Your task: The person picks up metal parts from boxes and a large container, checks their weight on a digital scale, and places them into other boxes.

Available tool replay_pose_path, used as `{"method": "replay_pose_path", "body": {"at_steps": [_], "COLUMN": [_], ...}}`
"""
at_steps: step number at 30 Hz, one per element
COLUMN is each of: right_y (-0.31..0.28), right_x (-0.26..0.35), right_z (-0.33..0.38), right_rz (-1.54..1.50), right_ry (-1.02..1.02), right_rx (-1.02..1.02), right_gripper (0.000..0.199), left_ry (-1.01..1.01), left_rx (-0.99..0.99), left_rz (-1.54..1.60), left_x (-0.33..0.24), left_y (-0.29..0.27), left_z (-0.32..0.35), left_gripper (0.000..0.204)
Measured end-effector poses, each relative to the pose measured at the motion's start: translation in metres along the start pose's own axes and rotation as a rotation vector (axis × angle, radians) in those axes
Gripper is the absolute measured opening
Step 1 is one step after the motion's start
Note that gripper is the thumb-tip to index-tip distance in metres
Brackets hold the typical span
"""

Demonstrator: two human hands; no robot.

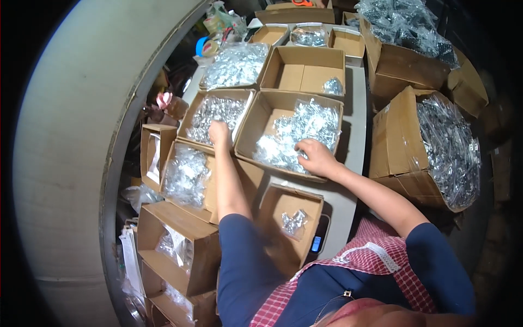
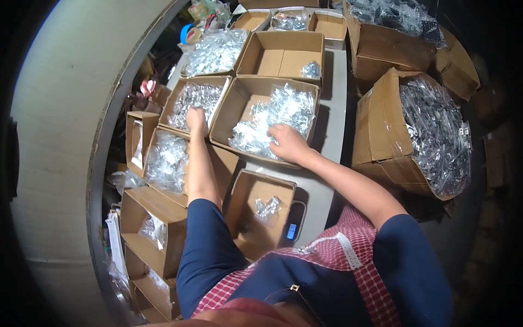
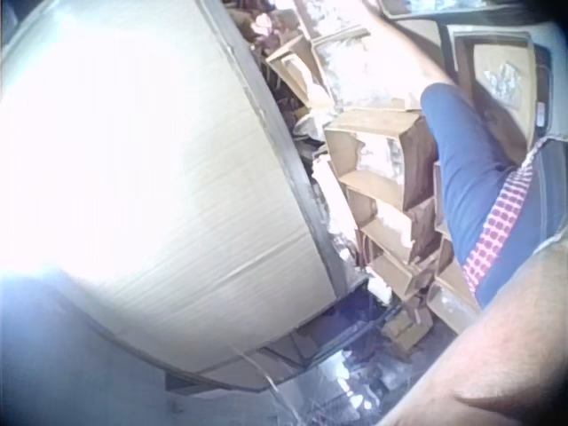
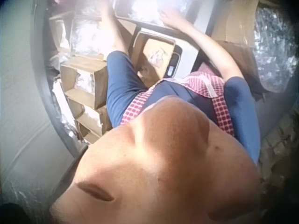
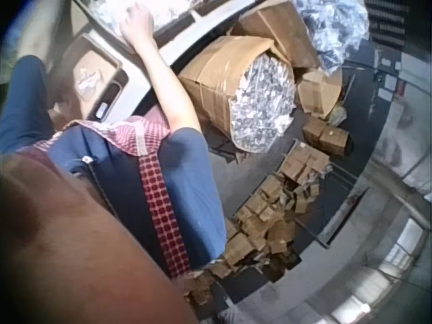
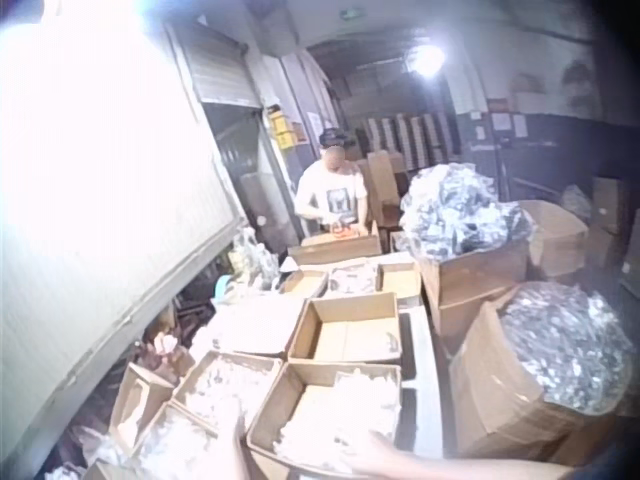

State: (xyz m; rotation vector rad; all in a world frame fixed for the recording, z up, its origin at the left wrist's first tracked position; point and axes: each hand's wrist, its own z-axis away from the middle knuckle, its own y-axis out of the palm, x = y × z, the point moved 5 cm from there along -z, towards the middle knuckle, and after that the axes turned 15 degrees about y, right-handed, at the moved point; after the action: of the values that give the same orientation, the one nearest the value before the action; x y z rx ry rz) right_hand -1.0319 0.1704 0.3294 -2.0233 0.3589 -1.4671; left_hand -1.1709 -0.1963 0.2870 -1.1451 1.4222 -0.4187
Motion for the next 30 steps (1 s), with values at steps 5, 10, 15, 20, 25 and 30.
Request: {"method": "replay_pose_path", "body": {"at_steps": [5, 10, 15, 20, 25, 30], "right_y": [-0.007, 0.002, 0.0, 0.01, 0.063, 0.102], "right_x": [-0.01, 0.005, -0.007, -0.01, -0.024, -0.033], "right_z": [-0.002, 0.006, -0.034, -0.224, -0.393, -0.419], "right_rz": [0.041, 0.134, -0.208, -0.37, 0.189, 0.37], "right_ry": [0.028, -0.074, -0.12, 0.062, -0.08, -0.05], "right_rx": [0.032, 0.14, 0.696, 0.604, 0.206, 0.089], "right_gripper": [0.019, 0.014, 0.019, 0.021, 0.027, 0.026], "left_ry": [-0.272, -0.142, -0.027, 0.089, -0.313, -0.432], "left_rx": [-0.073, 0.299, 0.685, 0.66, -0.087, -0.486], "left_rz": [1.704, 1.444, 0.988, 0.526, 0.935, 0.952], "left_x": [-0.059, -0.124, -0.154, -0.148, -0.165, -0.152], "left_y": [-0.016, -0.092, -0.108, -0.09, -0.107, -0.118], "left_z": [0.064, 0.183, 0.291, 0.357, 0.374, 0.4], "left_gripper": [0.01, 0.012, 0.02, 0.033, 0.04, 0.038]}}
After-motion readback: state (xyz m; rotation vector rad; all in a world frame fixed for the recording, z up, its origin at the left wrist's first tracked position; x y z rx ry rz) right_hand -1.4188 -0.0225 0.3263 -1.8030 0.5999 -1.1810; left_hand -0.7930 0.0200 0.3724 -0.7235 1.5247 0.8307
